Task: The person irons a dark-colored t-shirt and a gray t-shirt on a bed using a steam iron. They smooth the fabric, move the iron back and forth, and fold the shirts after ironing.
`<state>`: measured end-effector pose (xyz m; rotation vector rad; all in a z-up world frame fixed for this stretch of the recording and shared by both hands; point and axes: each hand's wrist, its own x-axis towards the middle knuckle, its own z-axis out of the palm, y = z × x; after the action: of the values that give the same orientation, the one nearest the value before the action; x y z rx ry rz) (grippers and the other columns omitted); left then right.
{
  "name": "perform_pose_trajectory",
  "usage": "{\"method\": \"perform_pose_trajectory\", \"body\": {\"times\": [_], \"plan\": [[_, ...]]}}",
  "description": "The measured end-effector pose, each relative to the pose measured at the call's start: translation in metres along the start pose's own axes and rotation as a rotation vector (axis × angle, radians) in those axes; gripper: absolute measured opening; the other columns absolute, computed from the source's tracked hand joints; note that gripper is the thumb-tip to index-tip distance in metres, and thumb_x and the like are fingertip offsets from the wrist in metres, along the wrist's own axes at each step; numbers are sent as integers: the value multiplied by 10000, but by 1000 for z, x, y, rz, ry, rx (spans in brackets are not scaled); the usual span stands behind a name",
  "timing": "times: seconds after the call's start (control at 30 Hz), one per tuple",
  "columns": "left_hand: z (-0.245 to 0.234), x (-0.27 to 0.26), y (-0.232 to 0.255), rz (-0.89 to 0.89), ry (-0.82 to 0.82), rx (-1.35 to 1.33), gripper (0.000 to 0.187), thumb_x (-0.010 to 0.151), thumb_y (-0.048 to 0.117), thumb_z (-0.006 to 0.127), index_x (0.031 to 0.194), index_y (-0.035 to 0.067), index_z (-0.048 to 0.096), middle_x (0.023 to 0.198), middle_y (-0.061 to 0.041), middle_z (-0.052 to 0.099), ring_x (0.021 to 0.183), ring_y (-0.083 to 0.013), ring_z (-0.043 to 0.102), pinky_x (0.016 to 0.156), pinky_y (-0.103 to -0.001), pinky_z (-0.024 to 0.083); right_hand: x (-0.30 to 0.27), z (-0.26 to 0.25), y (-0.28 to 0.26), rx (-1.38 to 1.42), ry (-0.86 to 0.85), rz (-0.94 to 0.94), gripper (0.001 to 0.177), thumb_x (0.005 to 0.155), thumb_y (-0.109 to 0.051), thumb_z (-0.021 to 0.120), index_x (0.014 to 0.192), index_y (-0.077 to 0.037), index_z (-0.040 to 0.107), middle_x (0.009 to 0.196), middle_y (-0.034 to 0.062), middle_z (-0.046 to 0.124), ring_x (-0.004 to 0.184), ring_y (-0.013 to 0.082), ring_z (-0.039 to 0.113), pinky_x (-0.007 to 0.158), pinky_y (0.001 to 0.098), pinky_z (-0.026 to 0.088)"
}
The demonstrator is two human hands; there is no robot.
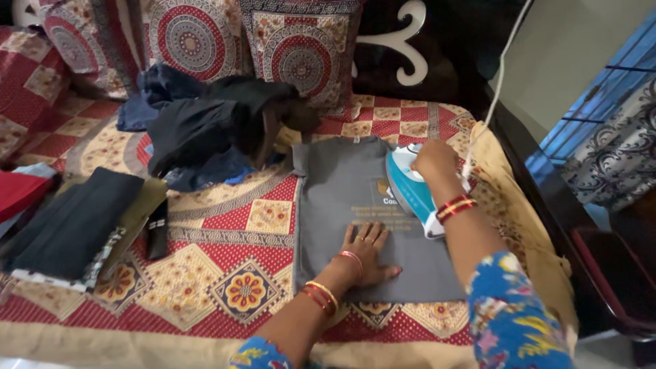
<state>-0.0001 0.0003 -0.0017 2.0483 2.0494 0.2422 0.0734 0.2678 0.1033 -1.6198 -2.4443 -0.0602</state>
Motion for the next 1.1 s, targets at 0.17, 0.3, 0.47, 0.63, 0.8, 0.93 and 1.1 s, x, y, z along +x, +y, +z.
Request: {"method": "perform_pose_trajectory", "body": {"times": [0.17,0.3,0.47,0.63,0.8,0.93,1.1], "plan": [[-3,3,0,-18,-51,8,1113,833,769,527,1624,74,166,1710,-156,107,1579,-350,55,1232,-607,33,39,5,-15,-56,-58,66,514,724,-319,891,1124,-23,762,1161,206,734,1060,397,722,835,567,596],[-8,4,-1,-9,-90,16,1138,826,789,527,1628,86,133,1712,-151,72,1579,-344,42,1232,-600,24,33,7,-1,-4,-59,51,538,699,-305,907,1132,-25,755,1164,229,729,1075,394,713,887,513,582],[-9,0,-2,-7,-67,20,1112,827,804,498,1637,124,152,1718,-121,93,1585,-328,61,1244,-600,41,-6,-9,38,-91,-115,5,576,713,-366,915,1126,9,771,1158,249,734,1083,384,720,947,465,565],[-10,-2,-2,-10,-40,25,1098,831,811,492,1632,133,171,1721,-99,95,1581,-313,69,1242,-595,65,-68,-31,90,-123,-142,55,614,717,-389,905,1187,-27,748,1163,235,742,1096,380,726,954,475,565],[-6,-7,-3,-6,22,7,1071,822,789,520,1626,149,221,1718,-70,138,1590,-284,77,1256,-566,79,-90,-41,127,-151,-142,216,631,722,-406,919,1197,-26,750,1247,206,723,1138,377,707,903,530,576],[-6,-10,-5,2,48,-21,1073,824,789,526,1625,145,216,1712,-72,138,1584,-286,73,1259,-539,68,-87,-38,128,-192,-104,276,531,773,-344,873,1202,-53,756,1239,167,721,1145,346,713,837,509,623],[-5,-10,-5,-1,61,-28,1049,823,778,530,1613,148,248,1707,-70,152,1582,-284,78,1253,-539,64,-106,-36,107,-391,418,-55,367,892,-259,737,1193,-58,674,1175,167,691,1079,330,703,857,501,577]]}}
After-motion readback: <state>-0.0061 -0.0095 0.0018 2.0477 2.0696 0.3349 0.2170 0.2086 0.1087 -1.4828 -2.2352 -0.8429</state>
